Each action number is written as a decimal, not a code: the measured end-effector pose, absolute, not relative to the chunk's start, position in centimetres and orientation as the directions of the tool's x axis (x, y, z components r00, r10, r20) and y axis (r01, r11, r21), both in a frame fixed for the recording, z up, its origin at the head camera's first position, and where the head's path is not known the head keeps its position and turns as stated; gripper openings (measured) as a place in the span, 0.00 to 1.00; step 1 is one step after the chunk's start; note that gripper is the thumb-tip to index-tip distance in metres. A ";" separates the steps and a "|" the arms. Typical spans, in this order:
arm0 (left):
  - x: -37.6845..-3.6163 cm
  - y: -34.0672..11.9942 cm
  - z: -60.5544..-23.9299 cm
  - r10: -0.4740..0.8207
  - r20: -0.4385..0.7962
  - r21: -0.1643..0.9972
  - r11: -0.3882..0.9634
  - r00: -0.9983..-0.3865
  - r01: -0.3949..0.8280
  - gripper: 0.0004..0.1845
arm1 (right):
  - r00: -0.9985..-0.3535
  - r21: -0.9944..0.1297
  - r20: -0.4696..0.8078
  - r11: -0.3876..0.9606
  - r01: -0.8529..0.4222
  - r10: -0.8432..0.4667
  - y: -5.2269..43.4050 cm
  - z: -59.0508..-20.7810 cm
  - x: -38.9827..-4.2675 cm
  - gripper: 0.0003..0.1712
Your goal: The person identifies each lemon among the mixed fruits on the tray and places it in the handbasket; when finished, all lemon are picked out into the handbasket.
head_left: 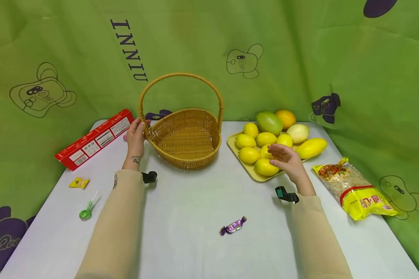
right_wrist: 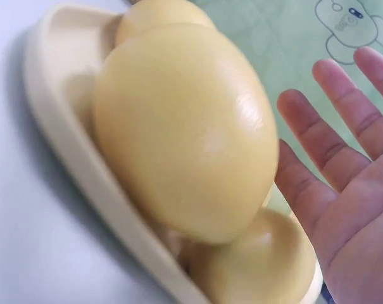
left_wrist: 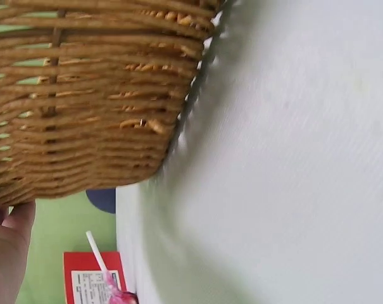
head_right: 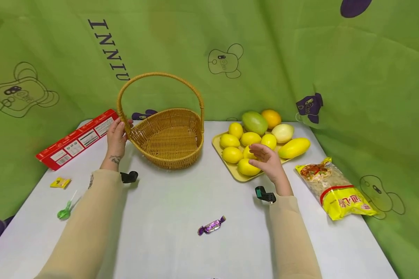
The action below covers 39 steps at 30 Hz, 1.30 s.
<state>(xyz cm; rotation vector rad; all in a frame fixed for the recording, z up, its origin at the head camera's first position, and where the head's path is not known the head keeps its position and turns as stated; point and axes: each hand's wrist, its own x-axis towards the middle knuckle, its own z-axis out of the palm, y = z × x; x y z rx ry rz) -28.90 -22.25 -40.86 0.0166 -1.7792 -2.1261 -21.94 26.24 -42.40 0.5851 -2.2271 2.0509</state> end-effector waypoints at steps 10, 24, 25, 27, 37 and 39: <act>-27.2 -21.7 -42.0 -0.415 0.202 0.889 -0.303 -0.887 0.344 0.09 | -0.950 -0.935 0.173 0.260 -0.241 -0.261 25.9 -43.8 -21.5 0.28; -25.5 -21.2 -41.8 -0.436 0.234 0.814 -0.401 -0.869 0.420 0.09 | -0.950 -0.867 -0.024 0.480 -0.135 -0.311 25.2 -44.6 -21.4 0.34; -25.5 -21.3 -41.7 -0.433 0.234 0.817 -0.397 -0.870 0.417 0.08 | -0.950 -0.864 -0.030 0.487 -0.132 -0.310 25.3 -44.7 -21.4 0.34; -25.5 -21.3 -41.6 -0.429 0.233 0.828 -0.383 -0.873 0.410 0.08 | -0.952 -0.860 -0.040 0.496 -0.122 -0.304 25.4 -44.8 -21.4 0.35; -25.3 -22.0 -41.0 -0.409 0.262 0.876 -0.278 -0.874 0.393 0.09 | -0.956 -0.881 0.013 0.449 -0.149 -0.292 25.2 -44.0 -21.3 0.31; -25.3 -22.2 -40.8 -0.406 0.265 0.893 -0.238 -0.875 0.381 0.10 | -0.954 -0.899 0.039 0.407 -0.162 -0.296 24.8 -43.7 -21.4 0.30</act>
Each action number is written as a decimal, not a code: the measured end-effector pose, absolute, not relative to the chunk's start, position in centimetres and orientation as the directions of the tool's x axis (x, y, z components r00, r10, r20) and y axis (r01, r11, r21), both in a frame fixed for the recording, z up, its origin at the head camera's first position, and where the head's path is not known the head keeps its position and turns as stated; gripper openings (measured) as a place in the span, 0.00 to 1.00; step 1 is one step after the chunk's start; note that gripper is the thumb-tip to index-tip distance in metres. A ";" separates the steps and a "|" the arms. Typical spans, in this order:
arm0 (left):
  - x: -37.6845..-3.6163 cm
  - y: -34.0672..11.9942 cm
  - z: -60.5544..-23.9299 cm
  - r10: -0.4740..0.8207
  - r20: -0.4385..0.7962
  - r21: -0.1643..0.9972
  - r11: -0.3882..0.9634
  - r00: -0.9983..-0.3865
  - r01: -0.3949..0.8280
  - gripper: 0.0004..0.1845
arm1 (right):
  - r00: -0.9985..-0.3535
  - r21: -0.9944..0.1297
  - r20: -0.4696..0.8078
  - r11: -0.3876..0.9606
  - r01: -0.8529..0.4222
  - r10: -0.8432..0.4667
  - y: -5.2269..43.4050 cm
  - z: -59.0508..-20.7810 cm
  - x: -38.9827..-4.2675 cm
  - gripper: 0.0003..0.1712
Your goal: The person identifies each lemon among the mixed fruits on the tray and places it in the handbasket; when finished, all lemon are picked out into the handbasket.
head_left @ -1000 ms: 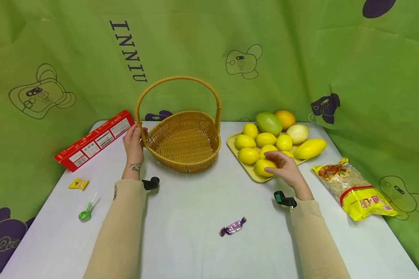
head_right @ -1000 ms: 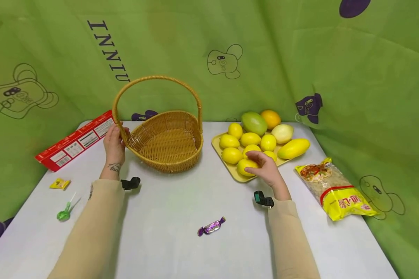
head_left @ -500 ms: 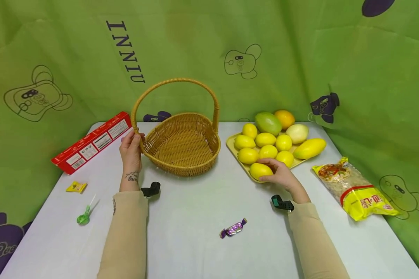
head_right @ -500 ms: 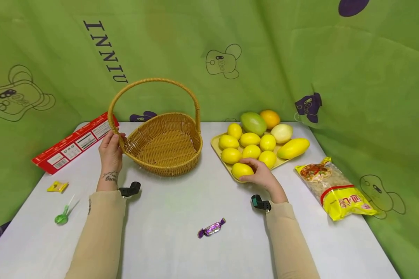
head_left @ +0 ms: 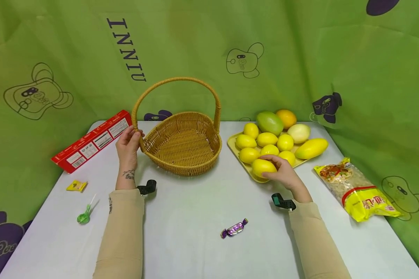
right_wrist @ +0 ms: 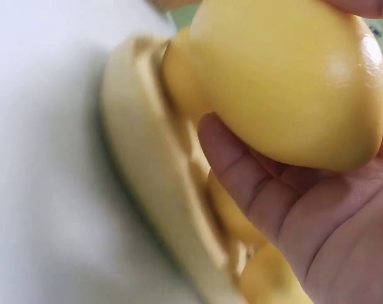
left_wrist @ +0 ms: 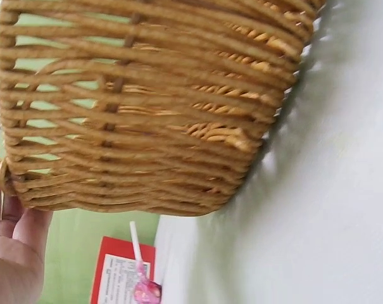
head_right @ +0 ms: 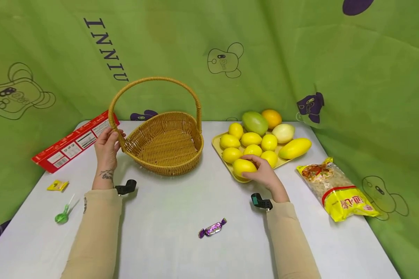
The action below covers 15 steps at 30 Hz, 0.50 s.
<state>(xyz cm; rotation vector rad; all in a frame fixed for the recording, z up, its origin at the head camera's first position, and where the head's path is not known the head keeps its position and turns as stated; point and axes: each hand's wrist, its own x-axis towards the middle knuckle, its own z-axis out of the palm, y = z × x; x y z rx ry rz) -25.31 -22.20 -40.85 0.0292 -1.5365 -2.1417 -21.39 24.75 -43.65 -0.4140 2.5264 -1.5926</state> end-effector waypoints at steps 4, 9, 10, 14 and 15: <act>-25.4 -22.5 -40.5 -0.378 0.301 0.909 -0.163 -0.875 0.383 0.13 | -0.944 -0.932 0.109 0.299 -0.206 -0.311 23.2 -42.6 -21.8 0.29; -25.7 -22.6 -40.5 -0.358 0.295 0.926 -0.123 -0.886 0.357 0.17 | -0.915 -0.947 0.184 0.183 -0.262 -0.358 19.1 -40.7 -23.0 0.29; -25.7 -22.6 -40.6 -0.360 0.286 0.930 -0.118 -0.888 0.348 0.17 | -0.908 -0.947 0.192 0.174 -0.271 -0.373 18.0 -40.3 -23.4 0.29; -25.8 -22.7 -40.7 -0.364 0.258 0.940 -0.119 -0.895 0.319 0.17 | -0.872 -0.946 0.203 0.142 -0.292 -0.444 13.5 -38.9 -24.9 0.28; -25.8 -22.7 -40.7 -0.365 0.253 0.942 -0.118 -0.896 0.314 0.17 | -0.863 -0.945 0.203 0.137 -0.296 -0.462 12.3 -38.7 -25.3 0.28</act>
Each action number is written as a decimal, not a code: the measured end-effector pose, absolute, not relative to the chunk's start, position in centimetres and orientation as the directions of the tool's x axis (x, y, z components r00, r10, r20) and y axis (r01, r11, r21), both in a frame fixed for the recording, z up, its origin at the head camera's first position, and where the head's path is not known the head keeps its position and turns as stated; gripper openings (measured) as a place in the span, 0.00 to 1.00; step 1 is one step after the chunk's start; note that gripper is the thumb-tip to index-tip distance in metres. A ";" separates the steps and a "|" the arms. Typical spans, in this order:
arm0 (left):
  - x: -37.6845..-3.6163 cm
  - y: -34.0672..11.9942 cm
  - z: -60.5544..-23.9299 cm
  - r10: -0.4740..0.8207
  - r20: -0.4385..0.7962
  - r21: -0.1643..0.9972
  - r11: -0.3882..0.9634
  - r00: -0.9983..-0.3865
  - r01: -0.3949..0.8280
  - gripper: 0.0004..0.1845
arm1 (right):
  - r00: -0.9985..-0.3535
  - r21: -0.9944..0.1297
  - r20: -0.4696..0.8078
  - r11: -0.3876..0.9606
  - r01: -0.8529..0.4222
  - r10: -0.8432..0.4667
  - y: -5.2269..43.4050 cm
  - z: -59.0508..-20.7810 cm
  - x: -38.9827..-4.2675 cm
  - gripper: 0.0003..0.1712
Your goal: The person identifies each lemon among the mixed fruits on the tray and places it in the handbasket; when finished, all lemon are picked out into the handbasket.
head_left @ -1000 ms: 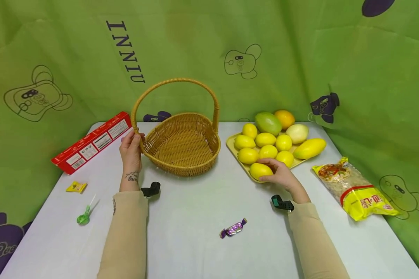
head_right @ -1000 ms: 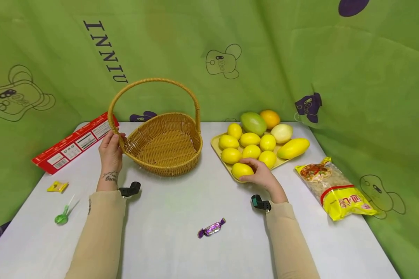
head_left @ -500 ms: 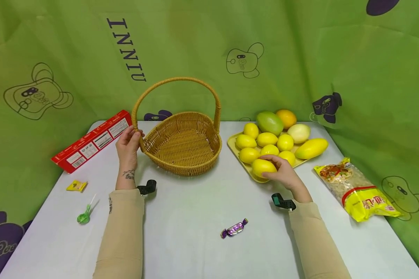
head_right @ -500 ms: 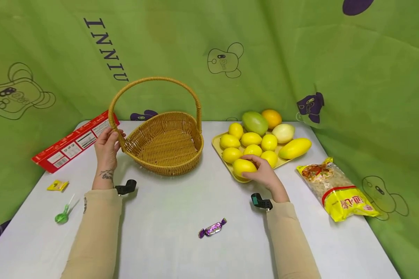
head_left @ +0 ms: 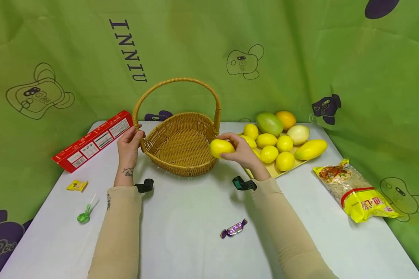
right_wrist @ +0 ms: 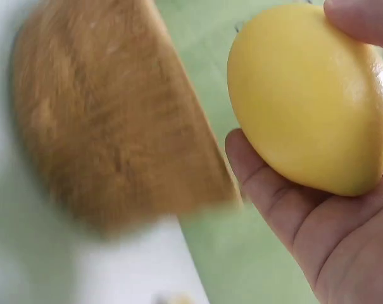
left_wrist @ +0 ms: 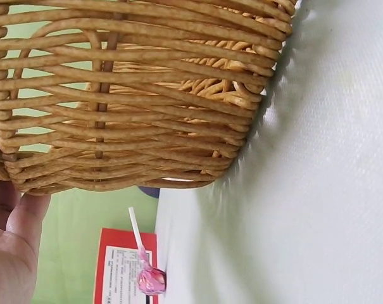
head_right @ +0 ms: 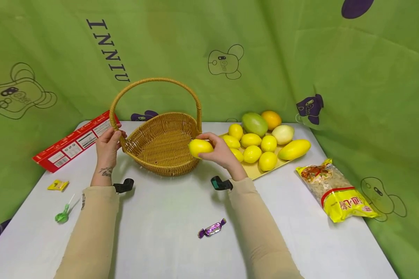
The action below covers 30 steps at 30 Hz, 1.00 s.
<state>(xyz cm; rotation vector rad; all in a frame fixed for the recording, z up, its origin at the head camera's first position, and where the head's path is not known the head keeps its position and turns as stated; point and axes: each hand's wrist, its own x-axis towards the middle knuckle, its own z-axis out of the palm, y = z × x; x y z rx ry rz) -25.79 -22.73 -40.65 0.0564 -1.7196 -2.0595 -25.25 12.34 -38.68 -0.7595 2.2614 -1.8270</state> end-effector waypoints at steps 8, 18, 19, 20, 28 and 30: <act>-26.0 -22.6 -40.8 -0.347 0.244 0.951 -0.096 -0.905 0.293 0.13 | -0.842 -0.938 0.141 0.202 -0.282 -0.521 4.6 -37.9 -26.9 0.29; -26.0 -22.4 -41.0 -0.324 0.235 0.955 -0.099 -0.916 0.280 0.14 | -0.859 -0.964 0.168 0.103 -0.247 -0.484 3.5 -37.9 -27.0 0.33; -26.1 -22.4 -41.0 -0.327 0.234 0.956 -0.095 -0.916 0.278 0.14 | -0.863 -0.964 0.184 0.084 -0.251 -0.470 4.0 -37.8 -26.9 0.33; -26.1 -22.4 -41.0 -0.329 0.232 0.957 -0.093 -0.915 0.276 0.13 | -0.866 -0.965 0.200 0.061 -0.255 -0.458 4.6 -37.6 -26.8 0.33; -25.9 -22.8 -40.7 -0.342 0.216 0.957 -0.112 -0.915 0.267 0.14 | -0.932 -0.964 0.266 -0.051 -0.261 -0.249 11.6 -37.5 -25.1 0.32; -25.8 -22.9 -40.7 -0.344 0.217 0.955 -0.118 -0.914 0.271 0.14 | -0.950 -0.960 0.279 -0.046 -0.275 -0.144 13.7 -37.9 -24.5 0.32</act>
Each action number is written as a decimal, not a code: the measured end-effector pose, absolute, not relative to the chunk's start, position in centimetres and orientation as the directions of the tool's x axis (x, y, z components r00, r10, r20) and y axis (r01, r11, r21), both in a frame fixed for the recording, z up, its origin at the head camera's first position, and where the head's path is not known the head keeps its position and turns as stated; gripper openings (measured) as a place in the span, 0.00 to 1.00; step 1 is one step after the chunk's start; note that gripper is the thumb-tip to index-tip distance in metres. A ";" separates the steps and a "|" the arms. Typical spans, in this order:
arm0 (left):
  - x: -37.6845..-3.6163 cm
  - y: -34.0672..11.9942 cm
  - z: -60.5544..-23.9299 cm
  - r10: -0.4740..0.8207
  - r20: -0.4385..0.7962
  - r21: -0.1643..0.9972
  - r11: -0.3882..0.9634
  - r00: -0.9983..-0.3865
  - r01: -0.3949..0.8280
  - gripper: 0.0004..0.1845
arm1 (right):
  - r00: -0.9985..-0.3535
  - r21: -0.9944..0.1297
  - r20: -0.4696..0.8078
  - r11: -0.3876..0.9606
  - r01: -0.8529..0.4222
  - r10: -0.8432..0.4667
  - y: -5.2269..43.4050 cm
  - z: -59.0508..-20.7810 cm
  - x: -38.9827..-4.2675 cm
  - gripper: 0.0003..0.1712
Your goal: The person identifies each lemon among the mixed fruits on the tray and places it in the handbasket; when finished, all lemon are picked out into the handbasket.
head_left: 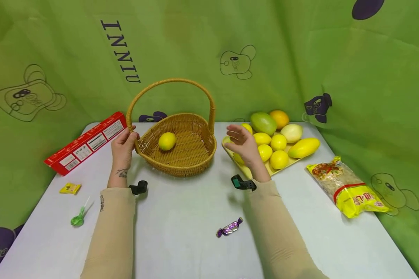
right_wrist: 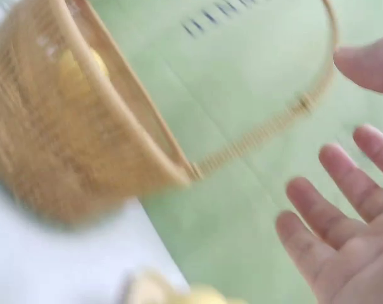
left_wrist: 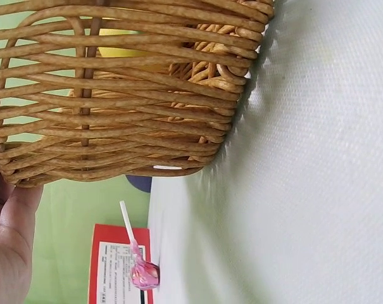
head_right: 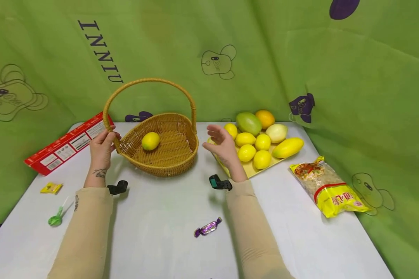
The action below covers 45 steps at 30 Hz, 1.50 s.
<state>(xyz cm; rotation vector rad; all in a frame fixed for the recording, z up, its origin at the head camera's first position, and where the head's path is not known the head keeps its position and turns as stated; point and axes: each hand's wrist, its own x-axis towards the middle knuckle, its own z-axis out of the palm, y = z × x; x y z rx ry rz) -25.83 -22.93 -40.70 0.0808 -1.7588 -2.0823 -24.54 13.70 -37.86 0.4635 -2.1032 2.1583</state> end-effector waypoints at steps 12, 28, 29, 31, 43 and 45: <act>-25.4 -23.6 -40.9 -0.365 0.220 0.947 -0.144 -0.905 0.288 0.16 | -0.815 -0.932 0.224 -0.127 -0.339 0.534 22.0 -42.0 -23.1 0.26; -25.4 -23.3 -41.1 -0.366 0.174 0.952 -0.174 -0.914 0.251 0.17 | -0.799 -0.999 0.004 -0.032 -0.029 0.602 24.2 -45.1 -23.5 0.38; -25.4 -23.2 -41.1 -0.365 0.182 0.951 -0.170 -0.913 0.257 0.16 | -0.804 -1.000 -0.003 -0.021 -0.012 0.594 24.2 -45.1 -23.5 0.39; -25.5 -23.2 -41.1 -0.363 0.191 0.948 -0.173 -0.912 0.268 0.14 | -0.815 -1.000 -0.006 0.018 0.020 0.580 24.4 -45.3 -23.6 0.40; -25.7 -22.9 -41.0 -0.350 0.205 0.944 -0.175 -0.914 0.279 0.15 | -0.864 -0.940 0.025 0.307 0.152 0.503 25.5 -45.1 -23.7 0.42; -25.8 -22.8 -41.0 -0.347 0.203 0.945 -0.175 -0.916 0.275 0.15 | -0.858 -0.944 -0.007 0.281 0.175 0.513 25.7 -44.7 -23.4 0.41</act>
